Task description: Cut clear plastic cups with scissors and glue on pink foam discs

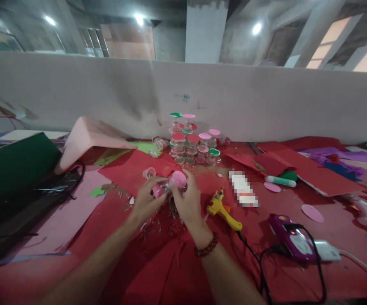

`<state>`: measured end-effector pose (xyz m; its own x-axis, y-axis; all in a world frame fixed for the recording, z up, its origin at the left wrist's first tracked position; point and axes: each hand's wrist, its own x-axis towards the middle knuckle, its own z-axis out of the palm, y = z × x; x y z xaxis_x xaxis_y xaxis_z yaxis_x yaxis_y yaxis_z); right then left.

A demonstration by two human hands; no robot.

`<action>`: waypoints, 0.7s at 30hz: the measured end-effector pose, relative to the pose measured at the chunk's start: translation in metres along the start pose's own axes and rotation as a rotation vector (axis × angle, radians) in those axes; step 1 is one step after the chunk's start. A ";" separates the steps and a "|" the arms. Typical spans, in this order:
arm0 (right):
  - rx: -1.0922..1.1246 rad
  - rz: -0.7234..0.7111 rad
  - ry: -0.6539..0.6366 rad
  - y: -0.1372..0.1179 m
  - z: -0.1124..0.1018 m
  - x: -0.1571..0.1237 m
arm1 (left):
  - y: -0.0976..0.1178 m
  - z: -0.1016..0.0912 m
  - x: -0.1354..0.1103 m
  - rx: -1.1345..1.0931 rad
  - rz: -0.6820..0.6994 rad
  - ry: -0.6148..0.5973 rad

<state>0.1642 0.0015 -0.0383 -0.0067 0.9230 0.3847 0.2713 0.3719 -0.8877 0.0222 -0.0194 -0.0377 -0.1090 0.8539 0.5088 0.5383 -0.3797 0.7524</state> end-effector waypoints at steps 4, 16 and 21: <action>-0.060 0.136 -0.115 0.014 0.001 0.008 | -0.002 -0.014 0.008 0.037 -0.158 0.270; -0.644 -0.135 -0.143 0.021 0.006 0.015 | -0.034 -0.059 0.026 -0.363 -0.569 0.625; -0.643 -0.233 -0.395 0.000 0.047 0.040 | -0.049 -0.060 0.024 -0.401 -0.663 0.603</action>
<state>0.1186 0.0431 -0.0352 -0.4403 0.8398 0.3175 0.7232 0.5413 -0.4289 -0.0569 -0.0014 -0.0369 -0.7552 0.6551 -0.0232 -0.0975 -0.0772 0.9922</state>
